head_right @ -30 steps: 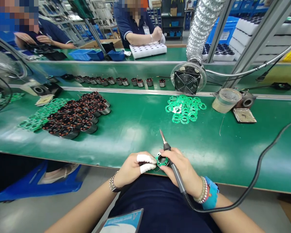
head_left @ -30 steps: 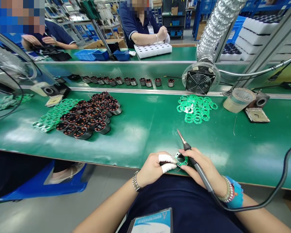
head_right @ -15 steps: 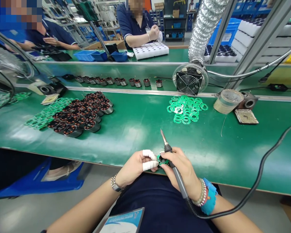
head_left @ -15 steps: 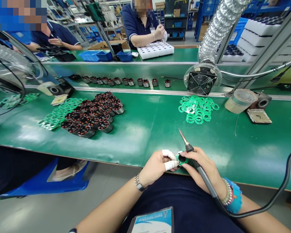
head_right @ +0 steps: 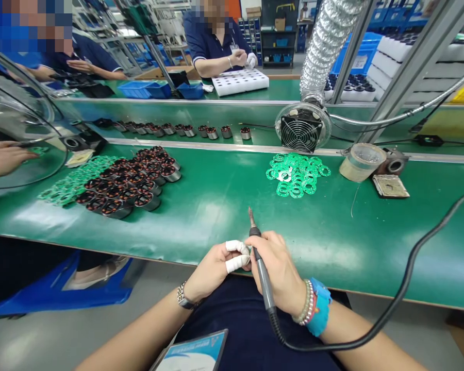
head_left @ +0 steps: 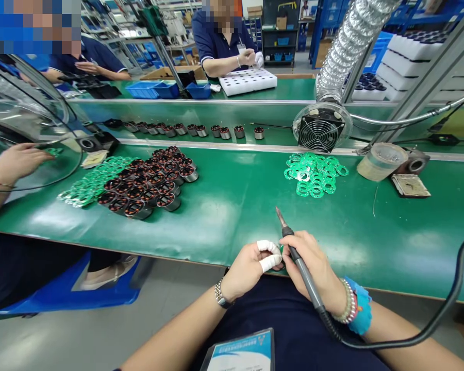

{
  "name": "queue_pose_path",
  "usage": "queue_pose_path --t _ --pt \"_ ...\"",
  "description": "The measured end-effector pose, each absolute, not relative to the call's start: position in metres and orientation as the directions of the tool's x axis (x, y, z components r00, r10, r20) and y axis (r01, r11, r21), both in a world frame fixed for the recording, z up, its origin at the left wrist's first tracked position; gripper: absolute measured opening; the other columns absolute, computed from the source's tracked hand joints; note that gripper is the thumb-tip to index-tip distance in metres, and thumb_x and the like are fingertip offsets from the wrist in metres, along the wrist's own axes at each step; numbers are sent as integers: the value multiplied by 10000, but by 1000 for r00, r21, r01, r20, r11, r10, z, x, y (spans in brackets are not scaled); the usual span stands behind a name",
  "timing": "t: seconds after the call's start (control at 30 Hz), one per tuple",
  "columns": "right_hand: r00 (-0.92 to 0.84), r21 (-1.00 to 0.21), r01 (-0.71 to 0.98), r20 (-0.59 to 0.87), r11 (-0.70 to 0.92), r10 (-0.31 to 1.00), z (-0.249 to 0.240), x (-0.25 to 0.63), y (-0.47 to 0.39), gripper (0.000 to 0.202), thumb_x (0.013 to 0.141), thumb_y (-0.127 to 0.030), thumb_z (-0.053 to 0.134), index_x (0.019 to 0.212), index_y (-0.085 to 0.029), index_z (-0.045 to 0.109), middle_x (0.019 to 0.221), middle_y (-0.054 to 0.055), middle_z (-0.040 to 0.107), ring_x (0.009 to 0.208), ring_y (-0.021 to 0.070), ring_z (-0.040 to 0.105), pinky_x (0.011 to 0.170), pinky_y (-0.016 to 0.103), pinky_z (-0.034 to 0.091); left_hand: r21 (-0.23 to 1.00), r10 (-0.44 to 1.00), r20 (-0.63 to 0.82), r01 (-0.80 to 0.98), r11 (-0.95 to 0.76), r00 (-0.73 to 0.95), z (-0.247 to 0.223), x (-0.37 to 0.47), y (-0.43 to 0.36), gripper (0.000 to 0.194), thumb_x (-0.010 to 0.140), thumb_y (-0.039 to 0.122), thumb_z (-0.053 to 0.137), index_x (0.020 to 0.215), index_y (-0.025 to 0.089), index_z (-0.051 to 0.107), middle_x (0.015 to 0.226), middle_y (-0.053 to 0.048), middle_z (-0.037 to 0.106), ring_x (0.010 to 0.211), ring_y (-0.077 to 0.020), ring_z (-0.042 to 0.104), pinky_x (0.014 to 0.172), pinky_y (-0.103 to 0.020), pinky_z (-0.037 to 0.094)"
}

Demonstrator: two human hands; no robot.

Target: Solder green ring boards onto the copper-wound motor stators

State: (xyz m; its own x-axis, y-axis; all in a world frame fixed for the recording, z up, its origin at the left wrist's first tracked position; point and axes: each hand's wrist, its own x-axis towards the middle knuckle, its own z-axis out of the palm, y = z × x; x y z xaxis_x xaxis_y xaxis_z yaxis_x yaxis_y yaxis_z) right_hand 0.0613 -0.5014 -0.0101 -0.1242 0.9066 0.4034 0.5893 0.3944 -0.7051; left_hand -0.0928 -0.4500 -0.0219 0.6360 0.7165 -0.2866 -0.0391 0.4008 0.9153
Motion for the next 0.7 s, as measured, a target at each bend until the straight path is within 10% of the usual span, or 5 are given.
queue_pose_path --t 0.7 --pt "-122 -820 429 363 379 924 18 106 -530 192 794 -68 533 919 -160 647 681 39 605 614 139 529 541 272 440 884 677 -417 97 457 606 -17 -93 -444 86 666 176 636 689 133 566 620 -3 633 636 -124 610 682 -252 466"
